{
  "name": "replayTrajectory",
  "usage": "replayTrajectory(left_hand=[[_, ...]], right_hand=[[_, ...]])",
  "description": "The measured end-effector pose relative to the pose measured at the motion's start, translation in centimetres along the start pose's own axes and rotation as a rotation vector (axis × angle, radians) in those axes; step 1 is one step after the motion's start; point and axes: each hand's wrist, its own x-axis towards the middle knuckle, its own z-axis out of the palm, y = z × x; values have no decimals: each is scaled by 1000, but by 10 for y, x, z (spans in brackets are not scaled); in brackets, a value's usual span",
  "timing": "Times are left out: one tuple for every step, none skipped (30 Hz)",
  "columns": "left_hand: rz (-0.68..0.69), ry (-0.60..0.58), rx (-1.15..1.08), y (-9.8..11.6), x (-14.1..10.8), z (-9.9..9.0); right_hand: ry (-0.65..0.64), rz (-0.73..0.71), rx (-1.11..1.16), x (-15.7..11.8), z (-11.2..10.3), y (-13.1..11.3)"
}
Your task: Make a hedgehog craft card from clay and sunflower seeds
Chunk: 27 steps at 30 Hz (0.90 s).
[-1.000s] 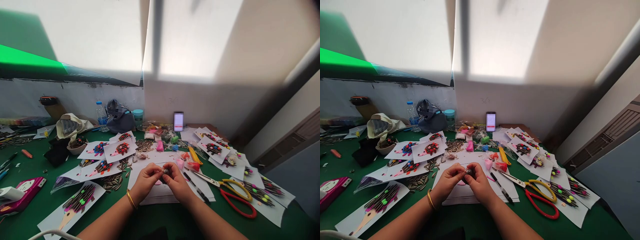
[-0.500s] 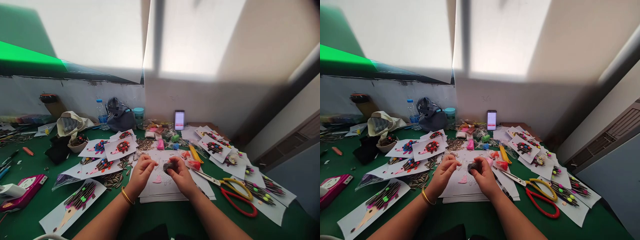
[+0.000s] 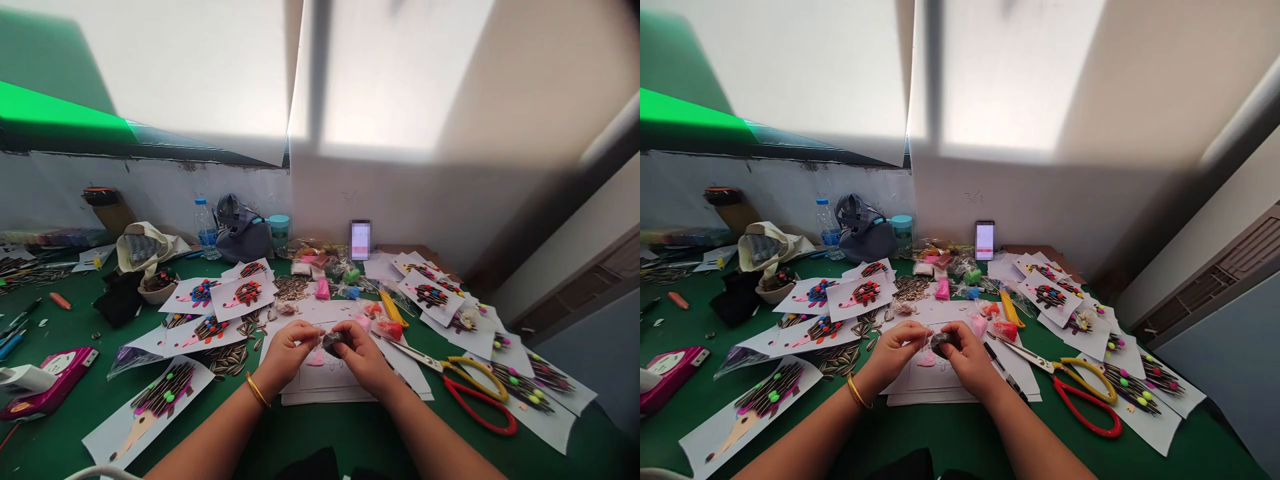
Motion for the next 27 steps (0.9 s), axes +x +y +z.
replayTrajectory(left_hand=[[11,6,14,-1,0,0],[25,12,38,-1,0,-1],[36,18,71,-1,0,-1],[44,22,106,-1,0,-1],[47,27,140,0,0,-1],[46,27,169,1,0,-1],[41,23,192,2,0,-1],[36,14,208,3,0,-1],[31,0,216,4,0,-1],[25,-18,216,5,0,0],[17,-36,210,6,0,0],[7,-57,197,7,0,0],[-3,-75,179,7,0,0],[-12,-91,157,8,0,0],[-19,-102,132,9,0,1],[-23,-111,103,10,0,1],[-30,-116,72,10,0,2],[-38,-115,41,10,-1,3],[-46,-109,12,10,-1,4],[-53,-96,-10,9,-1,4],[-58,-78,-25,9,-2,5],[-57,-56,-33,8,-2,6],[-53,-33,-37,7,-3,6],[-47,-13,-37,7,-3,7],[-41,5,-33,7,-4,7],[-34,19,-24,7,-4,8],[-24,30,-7,8,-4,8]], right_hand=[[8,2,-15,0,0,0],[18,4,-33,0,0,0],[27,6,-45,0,0,0],[31,9,-48,-1,0,-1],[32,12,-42,0,0,0],[32,12,-27,0,0,0],[28,13,-7,0,0,1],[23,13,15,0,0,1],[19,13,31,1,-1,2],[17,13,39,1,-1,4],[16,15,39,2,-2,5],[14,20,33,3,-3,6],[14,24,26,3,-4,7],[16,28,20,4,-5,7],[18,31,20,4,-6,7],[21,36,26,4,-6,6],[24,40,36,5,-7,5],[27,47,44,5,-6,4],[29,53,44,5,-6,2],[25,62,37,5,-5,0],[19,72,25,5,-4,-1],[11,82,10,4,-3,-3],[2,89,-8,4,-2,-4],[-5,94,-28,4,-1,-4],[-9,95,-47,4,0,-5],[-10,92,-68,3,0,-5],[-7,85,-92,3,1,-4]])
